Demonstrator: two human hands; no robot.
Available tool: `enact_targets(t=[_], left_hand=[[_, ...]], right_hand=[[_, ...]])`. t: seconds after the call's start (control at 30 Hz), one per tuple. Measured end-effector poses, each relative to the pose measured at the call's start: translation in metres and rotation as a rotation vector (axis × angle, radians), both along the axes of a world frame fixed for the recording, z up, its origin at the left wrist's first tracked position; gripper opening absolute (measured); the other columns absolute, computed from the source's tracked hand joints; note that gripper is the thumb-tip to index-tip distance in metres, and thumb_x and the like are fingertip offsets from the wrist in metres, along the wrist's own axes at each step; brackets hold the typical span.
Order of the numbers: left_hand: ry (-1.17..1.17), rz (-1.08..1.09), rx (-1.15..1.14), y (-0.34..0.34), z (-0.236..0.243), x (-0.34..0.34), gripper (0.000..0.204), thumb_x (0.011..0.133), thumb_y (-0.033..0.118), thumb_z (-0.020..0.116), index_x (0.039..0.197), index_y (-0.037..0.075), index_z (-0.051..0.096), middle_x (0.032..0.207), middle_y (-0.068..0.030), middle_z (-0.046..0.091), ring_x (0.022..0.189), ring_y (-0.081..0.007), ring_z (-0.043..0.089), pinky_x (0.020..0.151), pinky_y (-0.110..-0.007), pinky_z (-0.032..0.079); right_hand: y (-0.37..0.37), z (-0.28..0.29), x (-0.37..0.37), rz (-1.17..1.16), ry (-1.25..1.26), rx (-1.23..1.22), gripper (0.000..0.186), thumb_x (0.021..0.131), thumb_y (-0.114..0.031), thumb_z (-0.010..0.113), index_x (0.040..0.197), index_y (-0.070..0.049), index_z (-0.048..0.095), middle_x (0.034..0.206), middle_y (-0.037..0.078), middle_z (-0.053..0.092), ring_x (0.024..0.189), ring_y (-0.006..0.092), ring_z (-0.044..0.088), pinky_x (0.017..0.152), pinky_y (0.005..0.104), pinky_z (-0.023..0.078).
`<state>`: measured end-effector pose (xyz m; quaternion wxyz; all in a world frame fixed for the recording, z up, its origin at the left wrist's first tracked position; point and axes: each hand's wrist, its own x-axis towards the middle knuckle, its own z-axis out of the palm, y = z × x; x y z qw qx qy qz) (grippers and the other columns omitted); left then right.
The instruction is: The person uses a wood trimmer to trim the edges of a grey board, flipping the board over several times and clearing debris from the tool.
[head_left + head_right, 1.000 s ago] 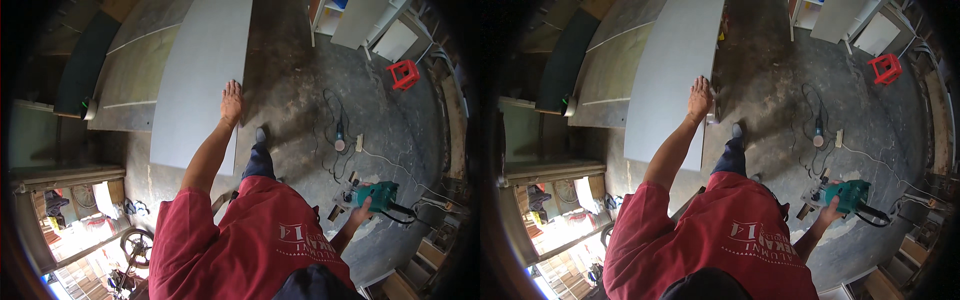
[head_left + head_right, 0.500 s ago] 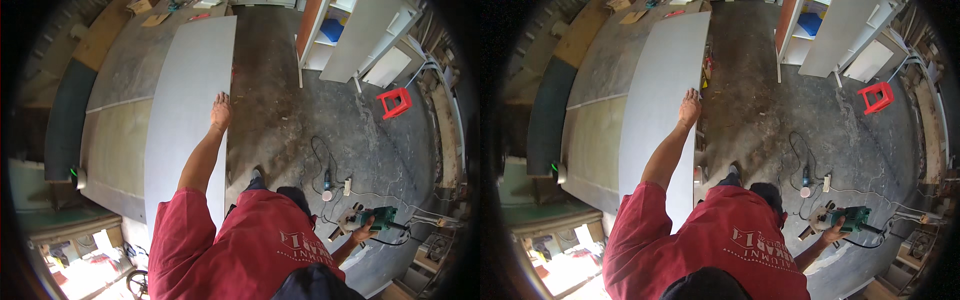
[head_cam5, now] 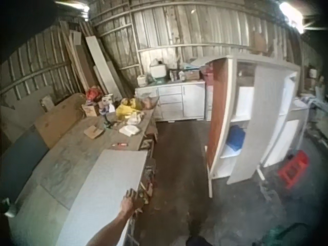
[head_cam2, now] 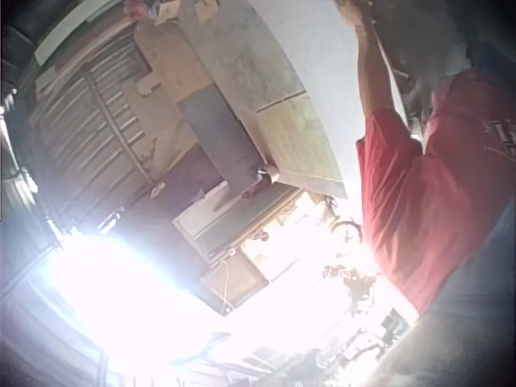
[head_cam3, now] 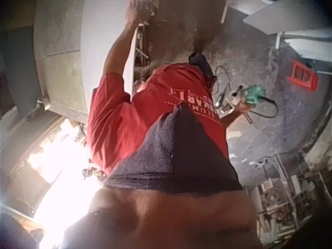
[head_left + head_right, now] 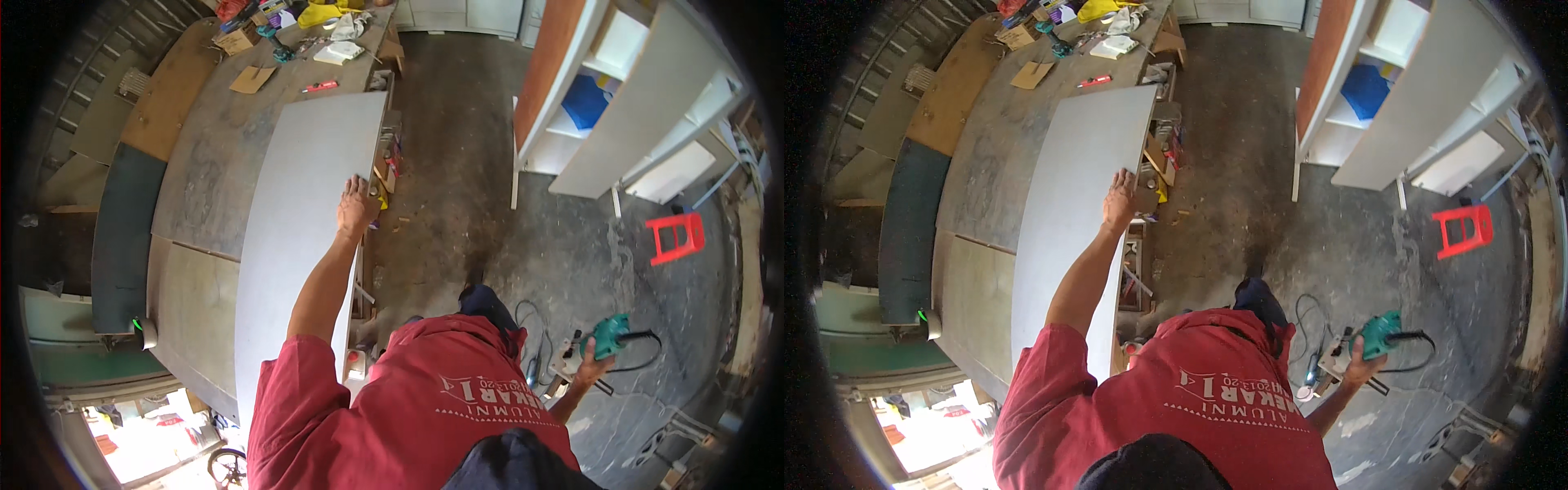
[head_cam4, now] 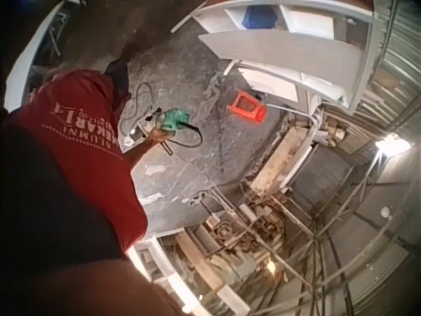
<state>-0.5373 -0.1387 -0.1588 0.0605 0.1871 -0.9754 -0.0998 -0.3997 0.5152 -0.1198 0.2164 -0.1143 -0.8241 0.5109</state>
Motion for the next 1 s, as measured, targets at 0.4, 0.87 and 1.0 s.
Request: enact_targets(t=[0.4, 0.87, 1.0], left_hand=[[0.037, 0.123, 0.02, -0.039, -0.003, -0.16, 0.047, 0.088, 0.015, 0.059, 0.134, 0.004, 0.055, 0.148, -0.0165, 0.049, 0.14, -0.0374, 0.043, 0.111, -0.044, 0.042], [0.205, 0.15, 0.577, -0.086, 0.031, -0.332, 0.032, 0.091, 0.02, 0.06, 0.117, 0.005, 0.07, 0.119, -0.0151, 0.07, 0.111, -0.0308, 0.066, 0.101, -0.046, 0.049], [0.592, 0.084, 1.017, -0.072, 0.098, -0.346, 0.035, 0.087, 0.02, 0.067, 0.118, 0.003, 0.07, 0.112, -0.0177, 0.072, 0.1, -0.0335, 0.07, 0.086, -0.04, 0.056]], right_hand=[[-0.178, 0.05, -0.379, 0.714, -0.131, 0.198, 0.074, 0.065, -0.036, 0.09, 0.12, 0.001, 0.058, 0.114, 0.018, 0.06, 0.104, 0.0326, 0.06, 0.09, 0.0463, 0.047], [-0.409, 0.084, -0.571, 1.019, -0.009, -0.274, 0.064, 0.079, -0.027, 0.075, 0.129, 0.003, 0.047, 0.102, 0.016, 0.066, 0.091, 0.0254, 0.068, 0.085, 0.0397, 0.055], [-0.466, 0.081, -0.623, 1.125, 0.007, -0.325, 0.061, 0.08, -0.03, 0.073, 0.126, 0.001, 0.049, 0.103, 0.015, 0.065, 0.088, 0.0249, 0.066, 0.083, 0.039, 0.054]])
